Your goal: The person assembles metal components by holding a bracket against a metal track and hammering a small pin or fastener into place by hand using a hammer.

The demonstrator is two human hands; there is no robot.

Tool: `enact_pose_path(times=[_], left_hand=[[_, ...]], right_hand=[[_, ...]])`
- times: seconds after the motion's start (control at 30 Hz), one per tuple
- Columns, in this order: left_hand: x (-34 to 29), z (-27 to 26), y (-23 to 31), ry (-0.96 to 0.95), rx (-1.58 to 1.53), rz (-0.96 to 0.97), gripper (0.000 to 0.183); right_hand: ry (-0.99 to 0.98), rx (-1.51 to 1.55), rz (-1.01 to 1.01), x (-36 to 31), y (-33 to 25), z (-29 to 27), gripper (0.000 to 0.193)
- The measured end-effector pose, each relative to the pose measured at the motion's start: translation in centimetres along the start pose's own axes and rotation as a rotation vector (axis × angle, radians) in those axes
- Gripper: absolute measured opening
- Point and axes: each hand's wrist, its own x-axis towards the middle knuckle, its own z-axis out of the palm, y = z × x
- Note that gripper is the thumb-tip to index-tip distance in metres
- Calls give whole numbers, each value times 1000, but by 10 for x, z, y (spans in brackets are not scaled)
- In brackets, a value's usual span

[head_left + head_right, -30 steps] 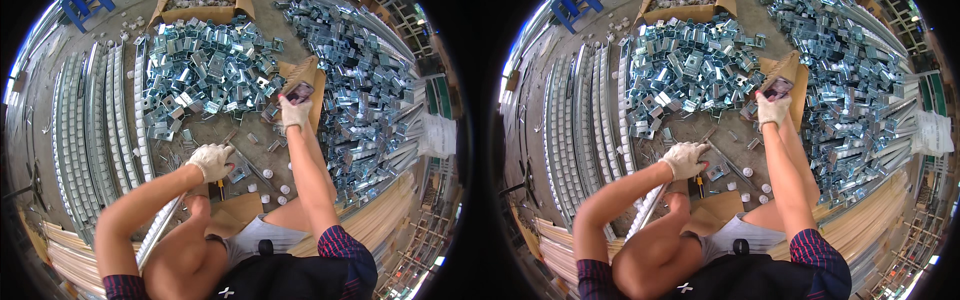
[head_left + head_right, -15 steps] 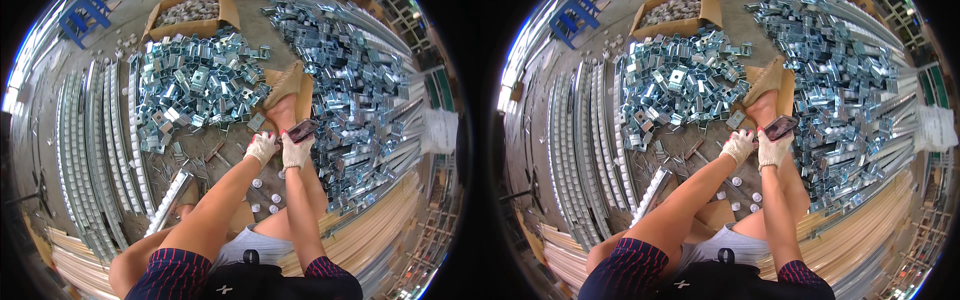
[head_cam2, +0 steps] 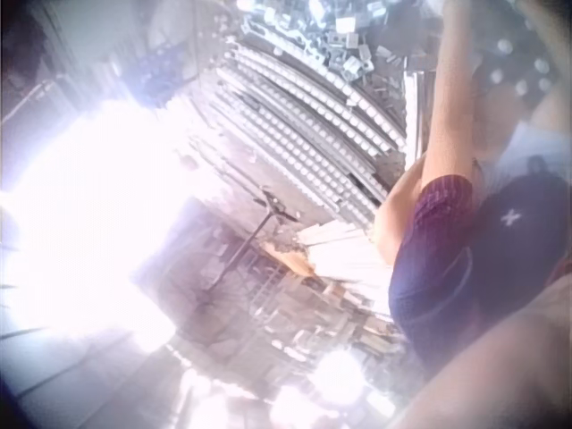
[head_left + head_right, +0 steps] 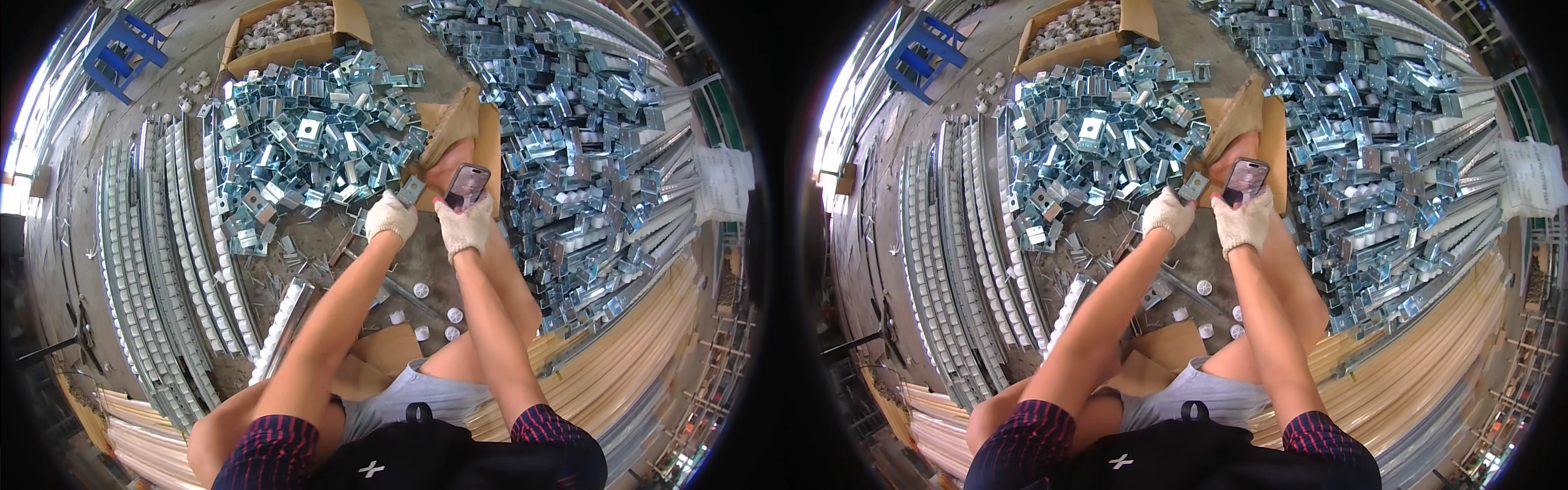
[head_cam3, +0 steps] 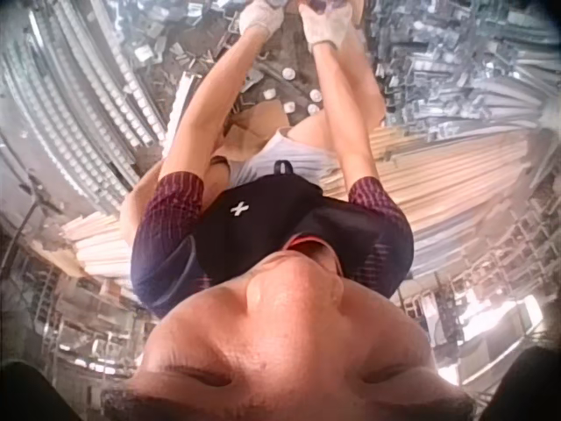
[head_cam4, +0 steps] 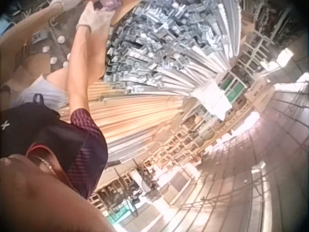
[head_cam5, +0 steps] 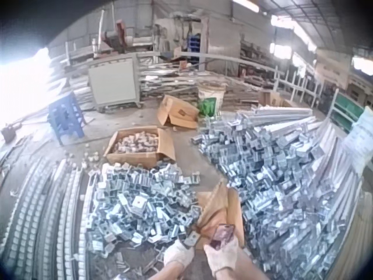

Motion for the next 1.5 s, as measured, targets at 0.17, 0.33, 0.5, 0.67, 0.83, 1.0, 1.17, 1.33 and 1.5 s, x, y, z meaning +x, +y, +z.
enact_pose_path(times=[0.17,0.33,0.5,0.67,0.83,1.0,1.17,1.33,1.5], left_hand=[[36,81,-12,143,-592,-376,53],[28,109,-12,149,-782,-524,55],[23,104,-18,109,-994,-302,45],[11,69,-9,73,-885,-343,41],[40,97,-35,51,-852,-332,61],[43,82,-39,-40,-759,-223,62],[-13,-11,-37,-298,-170,179,58],[-104,-186,-77,-566,400,471,50],[-155,-232,-186,-242,242,201,49]], right_hand=[[96,-38,-89,14,-23,38,103],[69,-133,-68,25,-40,70,92],[43,-228,-51,27,-48,91,93],[31,-319,-18,28,-51,93,90],[-29,-566,-5,20,-63,88,92],[-25,-545,-31,18,-58,85,101],[-21,-377,-54,20,-40,63,105],[159,-145,-248,-7,4,32,83],[-78,91,-209,-78,46,14,54]])
